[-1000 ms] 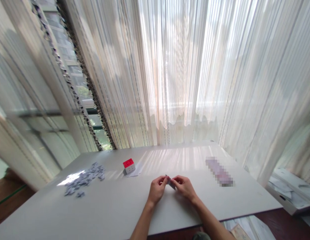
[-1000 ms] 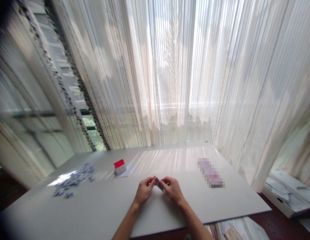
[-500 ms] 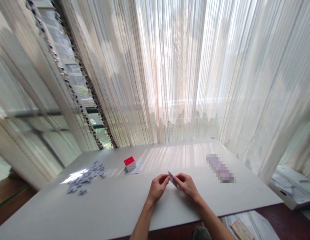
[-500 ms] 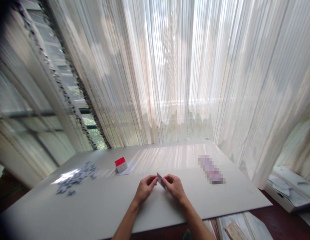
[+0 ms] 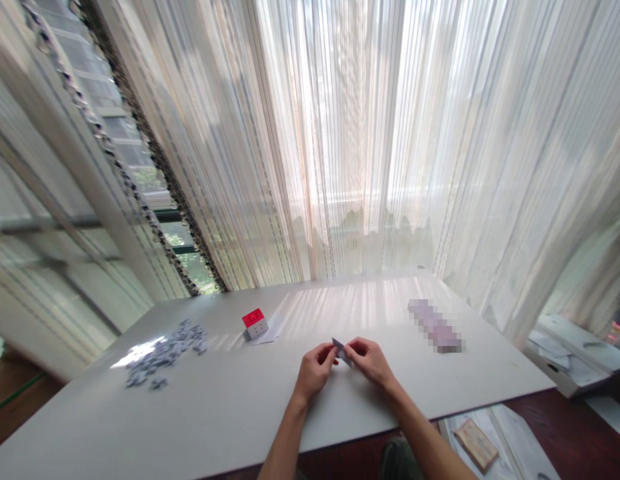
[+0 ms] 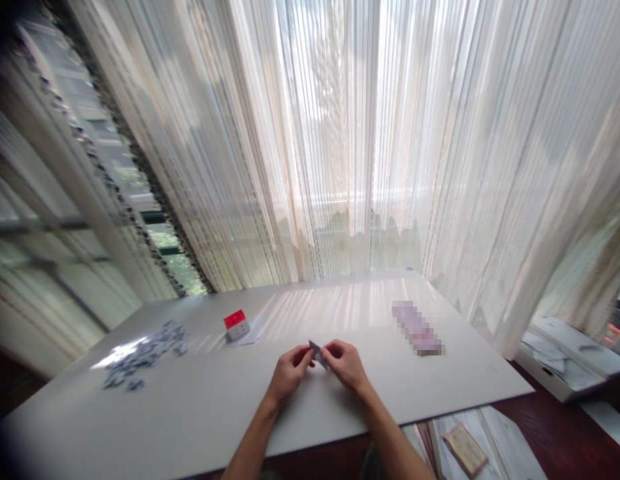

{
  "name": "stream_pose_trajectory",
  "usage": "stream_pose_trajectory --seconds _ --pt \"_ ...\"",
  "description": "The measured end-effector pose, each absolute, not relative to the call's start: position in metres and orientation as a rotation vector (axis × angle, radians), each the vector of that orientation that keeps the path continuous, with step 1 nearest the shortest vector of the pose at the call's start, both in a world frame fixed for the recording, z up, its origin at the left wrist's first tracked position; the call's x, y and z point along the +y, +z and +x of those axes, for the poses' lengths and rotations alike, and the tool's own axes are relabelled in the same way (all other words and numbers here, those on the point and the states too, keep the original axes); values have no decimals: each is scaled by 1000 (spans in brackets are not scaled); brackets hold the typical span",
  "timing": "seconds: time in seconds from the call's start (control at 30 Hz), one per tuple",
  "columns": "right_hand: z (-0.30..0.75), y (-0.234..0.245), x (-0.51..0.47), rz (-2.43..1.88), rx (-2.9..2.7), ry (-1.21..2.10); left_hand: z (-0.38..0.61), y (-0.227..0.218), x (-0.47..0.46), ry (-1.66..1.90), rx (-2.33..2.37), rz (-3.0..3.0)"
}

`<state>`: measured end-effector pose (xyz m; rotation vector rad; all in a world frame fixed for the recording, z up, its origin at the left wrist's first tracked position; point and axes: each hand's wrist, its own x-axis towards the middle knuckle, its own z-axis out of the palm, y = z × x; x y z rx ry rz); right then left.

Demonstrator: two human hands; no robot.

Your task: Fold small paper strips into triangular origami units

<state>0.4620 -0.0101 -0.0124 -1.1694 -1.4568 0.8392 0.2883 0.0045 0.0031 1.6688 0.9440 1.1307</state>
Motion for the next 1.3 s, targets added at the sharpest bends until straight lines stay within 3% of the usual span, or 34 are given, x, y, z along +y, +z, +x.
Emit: stream_pose_trajectory --seconds 0.9,1.3 --pt "476 -16 -1 -977 -1269 1096 291 -1 4 1063 805 1625" --pt "476 -16 -2 -1040 -1367 1018 289 -2 8 1056 865 1625"
